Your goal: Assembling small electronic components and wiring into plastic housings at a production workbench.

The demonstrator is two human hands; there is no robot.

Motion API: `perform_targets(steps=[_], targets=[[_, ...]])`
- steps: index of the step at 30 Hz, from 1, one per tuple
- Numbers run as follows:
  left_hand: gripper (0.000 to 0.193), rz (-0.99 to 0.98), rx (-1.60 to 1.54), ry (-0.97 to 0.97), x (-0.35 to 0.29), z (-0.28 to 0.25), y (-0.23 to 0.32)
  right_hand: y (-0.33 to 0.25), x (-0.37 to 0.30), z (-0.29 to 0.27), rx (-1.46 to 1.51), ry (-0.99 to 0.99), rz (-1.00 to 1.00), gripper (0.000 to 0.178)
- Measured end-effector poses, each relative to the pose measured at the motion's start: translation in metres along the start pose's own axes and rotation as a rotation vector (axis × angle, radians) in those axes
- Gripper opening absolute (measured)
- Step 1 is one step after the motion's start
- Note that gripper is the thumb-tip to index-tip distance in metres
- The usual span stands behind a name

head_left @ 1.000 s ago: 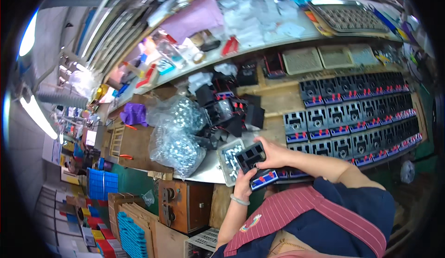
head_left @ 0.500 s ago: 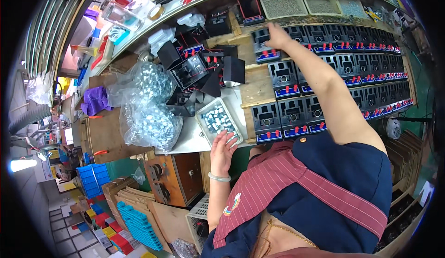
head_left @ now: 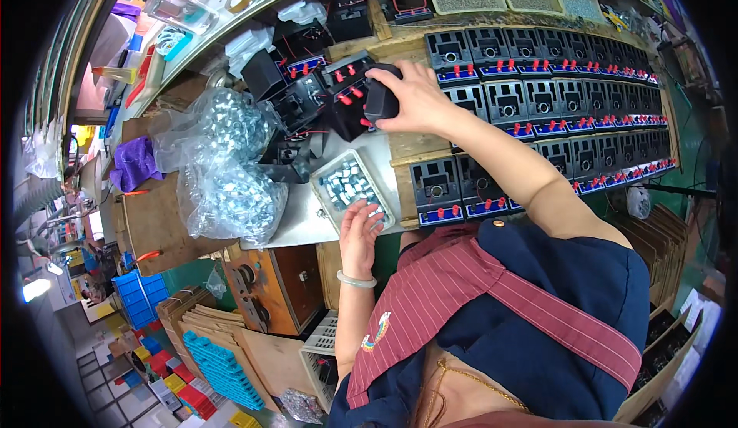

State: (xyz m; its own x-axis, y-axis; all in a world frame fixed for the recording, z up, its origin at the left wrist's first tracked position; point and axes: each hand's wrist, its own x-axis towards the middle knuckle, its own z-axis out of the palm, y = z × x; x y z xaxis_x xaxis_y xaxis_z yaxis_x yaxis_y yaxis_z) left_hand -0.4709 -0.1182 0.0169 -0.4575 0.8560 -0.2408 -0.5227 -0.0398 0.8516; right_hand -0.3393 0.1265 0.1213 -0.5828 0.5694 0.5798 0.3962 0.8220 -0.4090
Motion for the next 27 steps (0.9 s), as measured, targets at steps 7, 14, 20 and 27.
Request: perform_targets(steps=[7, 14, 20, 27], targets=[[0.104, 0.748, 1.149, -0.216, -0.024, 0.068, 0.001, -0.038, -0.086, -0.077, 0.245, -0.526, -0.343, 0.081], [0.068, 0.17, -0.35, -0.231, -0.047, 0.093, -0.017, -0.023, -0.119, -0.09, 0.537, 0.022, -0.265, 0.03], [0.067, 0.046, -0.482, -0.214, -0.05, 0.098, -0.044, -0.027, -0.162, -0.079, 0.527, -0.219, -0.602, 0.02], [0.058, -0.027, -0.485, -0.221, -0.063, 0.106, -0.056, -0.032, -0.187, -0.073, 0.595, -0.263, -0.623, 0.01]])
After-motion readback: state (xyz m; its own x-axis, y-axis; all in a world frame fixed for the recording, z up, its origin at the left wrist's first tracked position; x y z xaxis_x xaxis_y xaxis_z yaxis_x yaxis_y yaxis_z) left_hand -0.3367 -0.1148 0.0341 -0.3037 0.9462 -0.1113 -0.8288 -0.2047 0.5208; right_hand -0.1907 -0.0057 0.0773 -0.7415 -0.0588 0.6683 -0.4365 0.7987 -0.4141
